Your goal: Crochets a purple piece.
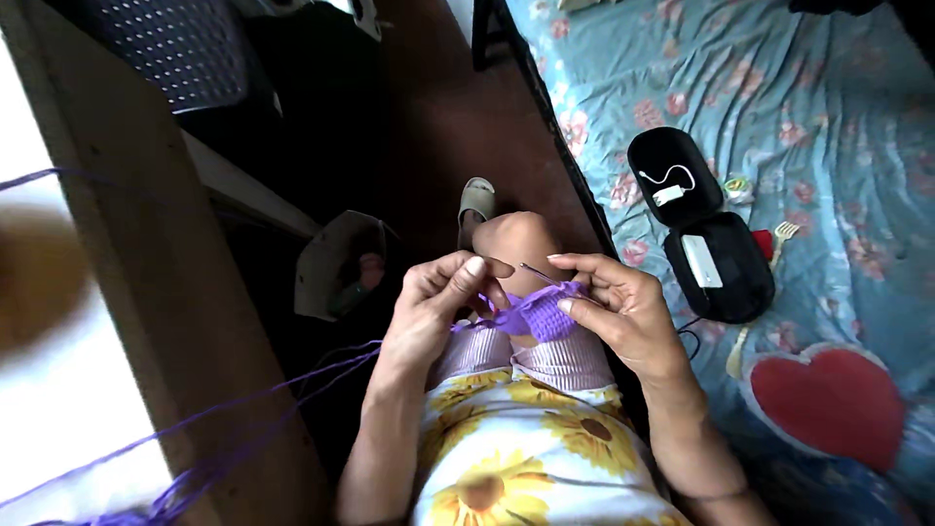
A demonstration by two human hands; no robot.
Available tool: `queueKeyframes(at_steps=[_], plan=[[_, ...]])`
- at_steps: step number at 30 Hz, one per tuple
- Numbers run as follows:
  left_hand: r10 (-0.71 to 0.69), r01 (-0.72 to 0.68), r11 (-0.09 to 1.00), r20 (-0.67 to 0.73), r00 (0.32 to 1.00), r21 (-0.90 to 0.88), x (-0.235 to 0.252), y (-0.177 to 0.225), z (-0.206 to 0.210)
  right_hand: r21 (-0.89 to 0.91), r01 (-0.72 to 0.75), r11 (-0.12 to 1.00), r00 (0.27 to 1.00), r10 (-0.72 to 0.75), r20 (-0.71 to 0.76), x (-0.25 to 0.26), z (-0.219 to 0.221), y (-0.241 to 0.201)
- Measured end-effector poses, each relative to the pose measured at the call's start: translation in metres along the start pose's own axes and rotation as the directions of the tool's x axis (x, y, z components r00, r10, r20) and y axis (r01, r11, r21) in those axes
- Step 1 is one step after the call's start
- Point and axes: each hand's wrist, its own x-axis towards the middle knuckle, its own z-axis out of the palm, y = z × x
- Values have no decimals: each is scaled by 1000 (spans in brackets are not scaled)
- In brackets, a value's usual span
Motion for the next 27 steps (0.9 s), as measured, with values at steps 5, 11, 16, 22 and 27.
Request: queueKeyframes(at_steps=[5,11,16,22,27], plan=[[45,-45,999,-21,999,10,2,-5,-3,-78,-2,997,1000,2,-2,1,2,0],[258,-235,879,0,966,415,0,-18,27,-149,20,989,1000,-18,12,3,5,-1],[130,-124,929,4,991,350,1,-14,16,-162,-20,987,999,26,36,5,1,1],[41,-62,966,86,995,250,3,-15,19,-110,-28,994,999,32,35,7,-2,1],[140,-130,919,1,990,371,1,-22,25,-106,-48,993,998,52,36,7,0,1]])
